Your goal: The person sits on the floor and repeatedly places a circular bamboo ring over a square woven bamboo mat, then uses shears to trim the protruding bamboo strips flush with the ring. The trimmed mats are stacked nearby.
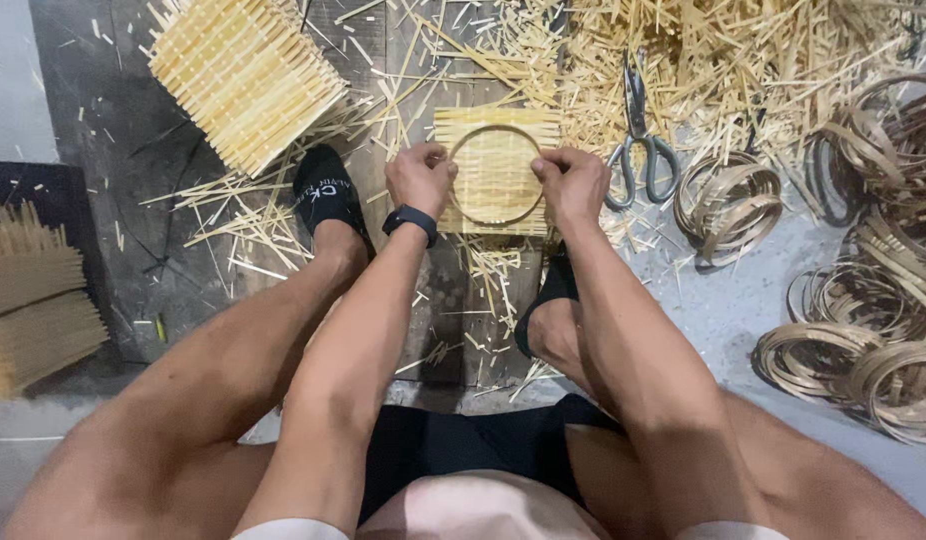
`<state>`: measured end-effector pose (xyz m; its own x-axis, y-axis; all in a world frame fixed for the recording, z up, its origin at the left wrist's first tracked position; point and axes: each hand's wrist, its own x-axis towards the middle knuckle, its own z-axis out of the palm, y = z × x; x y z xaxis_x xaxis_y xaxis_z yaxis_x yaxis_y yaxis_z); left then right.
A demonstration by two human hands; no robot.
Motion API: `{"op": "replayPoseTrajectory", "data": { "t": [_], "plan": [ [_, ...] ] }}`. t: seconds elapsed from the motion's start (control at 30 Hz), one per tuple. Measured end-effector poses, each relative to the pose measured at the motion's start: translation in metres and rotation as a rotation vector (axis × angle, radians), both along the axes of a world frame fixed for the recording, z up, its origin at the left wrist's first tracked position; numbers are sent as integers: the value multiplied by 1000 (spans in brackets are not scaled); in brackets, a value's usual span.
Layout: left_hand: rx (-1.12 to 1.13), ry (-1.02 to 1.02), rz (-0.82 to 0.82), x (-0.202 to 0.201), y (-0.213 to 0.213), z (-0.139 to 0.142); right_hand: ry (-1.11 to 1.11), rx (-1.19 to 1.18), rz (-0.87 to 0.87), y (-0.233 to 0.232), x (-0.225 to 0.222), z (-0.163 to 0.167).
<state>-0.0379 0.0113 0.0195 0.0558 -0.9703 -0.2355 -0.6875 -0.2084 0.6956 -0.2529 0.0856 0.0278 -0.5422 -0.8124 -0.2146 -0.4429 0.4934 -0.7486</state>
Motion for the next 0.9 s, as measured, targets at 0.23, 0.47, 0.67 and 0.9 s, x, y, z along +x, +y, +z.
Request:
{"op": "replayPoseTrajectory", "data": {
  "t": [0.23,0.47,0.67,0.9],
  "plan": [
    [100,69,65,1,-5,-2,28,-56,59,5,0,0],
    [210,91,53,9,-15,-10,-66,32,1,2,0,-1],
    [307,59,-19,10,-26,-1,-3,-11,61,1,-2,1],
    [288,114,-22,13,-21,-5,-21,-9,84,2,-9,-6]
  ]
}}
